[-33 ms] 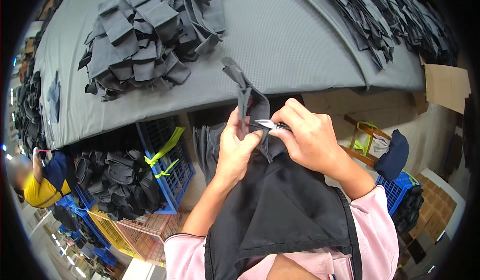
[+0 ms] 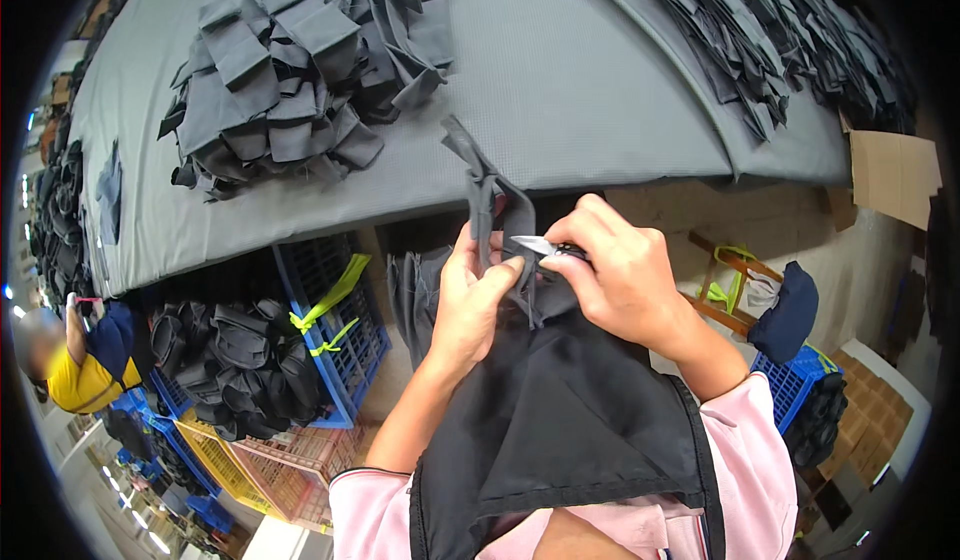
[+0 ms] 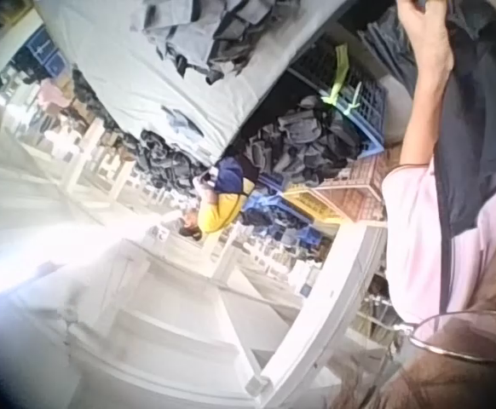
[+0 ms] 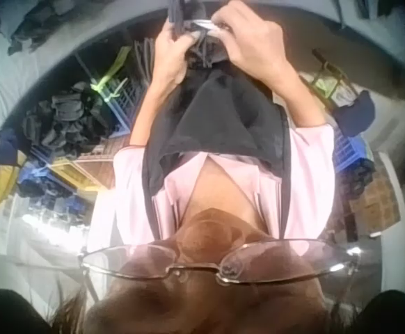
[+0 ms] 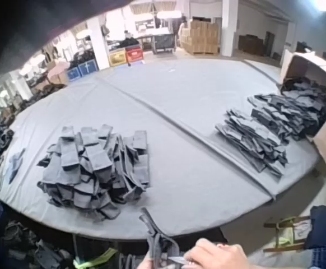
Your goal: The person is using small snips/scissors to trim excess threads and material from pre-cut black fabric components in a manufacturing environment.
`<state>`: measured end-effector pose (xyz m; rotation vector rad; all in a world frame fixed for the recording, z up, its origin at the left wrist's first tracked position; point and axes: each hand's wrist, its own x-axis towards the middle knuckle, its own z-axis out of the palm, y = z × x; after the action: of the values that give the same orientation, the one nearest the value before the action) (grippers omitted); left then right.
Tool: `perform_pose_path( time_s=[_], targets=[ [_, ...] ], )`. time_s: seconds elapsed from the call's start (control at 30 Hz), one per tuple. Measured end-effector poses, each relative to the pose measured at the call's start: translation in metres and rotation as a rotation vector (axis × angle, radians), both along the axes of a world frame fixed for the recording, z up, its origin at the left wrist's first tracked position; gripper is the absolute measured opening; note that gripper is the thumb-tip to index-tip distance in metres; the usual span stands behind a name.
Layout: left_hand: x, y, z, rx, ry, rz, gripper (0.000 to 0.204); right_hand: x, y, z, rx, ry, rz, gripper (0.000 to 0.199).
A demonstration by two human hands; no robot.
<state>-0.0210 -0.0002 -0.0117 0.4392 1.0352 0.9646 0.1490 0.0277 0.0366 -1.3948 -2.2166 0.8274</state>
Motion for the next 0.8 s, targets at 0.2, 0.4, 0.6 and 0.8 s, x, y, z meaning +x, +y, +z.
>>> perform_pose_path(
  time_s=[0.2, 0.4, 0.6, 0.8],
  targets=[
    [-0.007, 0.004, -0.006, -0.029, -0.207, 0.051, 0.048, -0.018, 0.005, -0.014, -0.377, 0.866, -0.324, 0.014],
    [-0.010, 0.012, -0.004, 0.042, -0.144, -0.041, 0.048, -0.025, -0.014, -0.033, -0.599, 1.004, -0.368, 0.015],
    [-0.015, 0.018, -0.009, 0.127, -0.377, 0.095, 0.047, -0.015, -0.036, -0.030, -0.134, 0.462, -0.261, 0.021],
    [-0.011, 0.017, -0.001, 0.133, -0.354, 0.106, 0.044, -0.013, -0.040, -0.027, 0.085, 0.321, -0.119, 0.026]
  ],
)
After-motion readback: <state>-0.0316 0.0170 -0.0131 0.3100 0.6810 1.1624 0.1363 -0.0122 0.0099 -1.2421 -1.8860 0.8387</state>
